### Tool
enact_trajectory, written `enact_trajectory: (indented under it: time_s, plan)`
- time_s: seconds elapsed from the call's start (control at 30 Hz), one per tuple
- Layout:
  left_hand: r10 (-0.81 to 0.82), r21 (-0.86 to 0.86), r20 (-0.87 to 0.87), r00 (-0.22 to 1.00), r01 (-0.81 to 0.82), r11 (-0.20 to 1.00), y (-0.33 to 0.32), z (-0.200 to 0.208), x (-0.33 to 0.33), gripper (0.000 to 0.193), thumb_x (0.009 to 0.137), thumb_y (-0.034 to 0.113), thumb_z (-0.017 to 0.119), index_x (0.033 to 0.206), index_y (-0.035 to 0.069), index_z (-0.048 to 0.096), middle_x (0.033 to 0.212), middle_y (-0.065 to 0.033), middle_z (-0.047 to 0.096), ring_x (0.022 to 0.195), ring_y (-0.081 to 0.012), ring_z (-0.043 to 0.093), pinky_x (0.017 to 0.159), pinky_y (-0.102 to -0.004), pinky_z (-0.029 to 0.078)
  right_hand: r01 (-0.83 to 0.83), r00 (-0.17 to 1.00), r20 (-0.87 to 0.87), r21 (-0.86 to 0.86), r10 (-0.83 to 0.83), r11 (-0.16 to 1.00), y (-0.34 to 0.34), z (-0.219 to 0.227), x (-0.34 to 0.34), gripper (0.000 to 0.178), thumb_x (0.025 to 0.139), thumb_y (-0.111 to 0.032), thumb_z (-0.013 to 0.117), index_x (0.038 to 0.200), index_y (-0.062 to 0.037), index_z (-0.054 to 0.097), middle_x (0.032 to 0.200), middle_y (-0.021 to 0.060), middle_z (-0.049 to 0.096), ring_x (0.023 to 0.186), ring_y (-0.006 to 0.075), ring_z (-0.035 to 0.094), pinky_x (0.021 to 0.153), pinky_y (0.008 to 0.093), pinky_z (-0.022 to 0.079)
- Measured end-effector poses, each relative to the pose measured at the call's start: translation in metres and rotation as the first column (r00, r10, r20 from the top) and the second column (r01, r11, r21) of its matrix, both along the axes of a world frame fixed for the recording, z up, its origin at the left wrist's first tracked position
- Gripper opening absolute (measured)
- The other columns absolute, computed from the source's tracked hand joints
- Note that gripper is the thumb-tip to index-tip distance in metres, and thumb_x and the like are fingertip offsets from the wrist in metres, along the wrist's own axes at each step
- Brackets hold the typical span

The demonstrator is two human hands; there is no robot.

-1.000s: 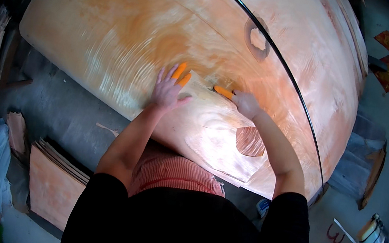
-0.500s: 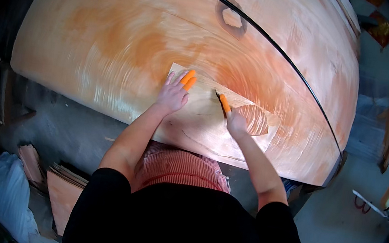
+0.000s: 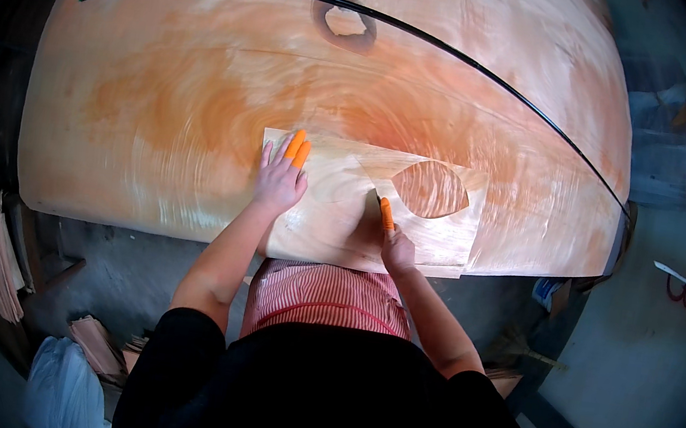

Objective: The person uses a utility knife to cut thin veneer sheets and applies them to fill holes and defects on a large wooden panel. They repeatedly select veneer pieces, cut them to shape, and press them into the damaged areas on the panel surface.

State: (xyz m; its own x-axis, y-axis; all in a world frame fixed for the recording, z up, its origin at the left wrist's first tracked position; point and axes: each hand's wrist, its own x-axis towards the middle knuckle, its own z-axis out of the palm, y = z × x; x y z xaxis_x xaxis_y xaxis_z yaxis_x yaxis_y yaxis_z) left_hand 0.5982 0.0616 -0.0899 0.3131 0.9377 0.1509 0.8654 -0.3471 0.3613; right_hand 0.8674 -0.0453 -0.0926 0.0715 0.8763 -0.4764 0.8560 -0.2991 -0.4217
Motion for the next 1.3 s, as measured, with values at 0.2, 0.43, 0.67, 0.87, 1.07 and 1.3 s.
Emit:
enact_trajectory:
  time_s: [0.2, 0.43, 0.67, 0.87, 1.07, 1.3]
  plan:
    - [0.005, -0.017, -0.029, 1.0, -0.005, 1.0, -0.001, 0.001, -0.002, 0.051, 0.074, 0.025, 0.048, 0.122, 0.007, 0.039, 0.132, -0.0071, 0.03, 0.123, -0.0191, 0.026, 0.101, -0.0449, 0.014, 0.003, 0.995, -0.1, 0.338, 0.032, 0.941, 0.033, 0.028, 0.021, 0.065, 0.077, -0.016, 0.054, 0.132, -0.0138, 0.019, 0.056, 0.0136, 0.052, 0.048, 0.0319, 0.052, 0.044, 0.0407, 0.039]
    - [-0.002, -0.06, -0.076, 0.997, -0.003, 0.998, -0.002, -0.002, -0.004, 0.049, 0.078, 0.027, 0.046, 0.123, 0.009, 0.038, 0.132, -0.0072, 0.03, 0.123, -0.019, 0.025, 0.101, -0.0449, 0.014, -0.163, 0.949, 0.309, 0.319, 0.06, 0.933, 0.113, 0.015, 0.021, 0.04, 0.072, -0.043, 0.057, 0.086, -0.0052, 0.056, 0.059, 0.0157, 0.057, 0.053, 0.0303, 0.057, 0.048, 0.0403, 0.045]
    - [0.04, 0.011, -0.011, 0.999, -0.039, 0.999, -0.004, -0.008, -0.009, 0.05, 0.077, 0.021, 0.05, 0.123, 0.007, 0.037, 0.13, -0.0107, 0.031, 0.121, -0.0239, 0.027, 0.1, -0.0461, 0.017, -0.285, 0.924, 0.362, 0.429, 0.126, 0.857, 0.111, 0.026, 0.021, 0.023, 0.07, -0.027, 0.06, 0.065, -0.0069, 0.049, 0.057, 0.0128, 0.055, 0.049, 0.0288, 0.055, 0.045, 0.0386, 0.043]
    - [0.344, 0.111, 0.144, 0.928, -0.361, 0.926, -0.004, -0.008, -0.013, 0.064, 0.07, 0.024, 0.058, 0.123, 0.0, 0.031, 0.13, -0.0179, 0.026, 0.12, -0.0318, 0.027, 0.099, -0.0485, 0.017, -0.333, 0.937, 0.285, 0.541, 0.204, 0.772, 0.069, 0.09, 0.015, 0.012, 0.064, -0.014, 0.063, 0.07, -0.008, 0.055, 0.058, 0.0118, 0.053, 0.05, 0.0271, 0.054, 0.045, 0.0362, 0.043]
    - [0.393, 0.128, 0.196, 0.899, -0.42, 0.898, -0.004, -0.005, -0.014, 0.076, 0.06, 0.026, 0.066, 0.123, 0.002, 0.03, 0.129, -0.0194, 0.026, 0.119, -0.0317, 0.027, 0.099, -0.0493, 0.017, -0.374, 0.926, 0.178, 0.56, 0.334, 0.739, 0.039, 0.136, -0.004, 0.023, 0.06, -0.005, 0.063, 0.082, -0.0096, 0.061, 0.062, 0.0098, 0.056, 0.054, 0.0253, 0.056, 0.046, 0.0329, 0.043]
    - [0.411, 0.06, 0.373, 0.832, -0.464, 0.884, -0.014, 0.007, -0.021, 0.078, 0.06, 0.026, 0.067, 0.123, 0.0, 0.029, 0.13, -0.0212, 0.025, 0.12, -0.034, 0.025, 0.099, -0.0485, 0.018, -0.409, 0.903, 0.149, 0.586, 0.403, 0.7, 0.047, 0.155, -0.004, 0.022, 0.058, -0.008, 0.062, 0.08, -0.0091, 0.061, 0.061, 0.0083, 0.054, 0.053, 0.0238, 0.055, 0.047, 0.0332, 0.043]
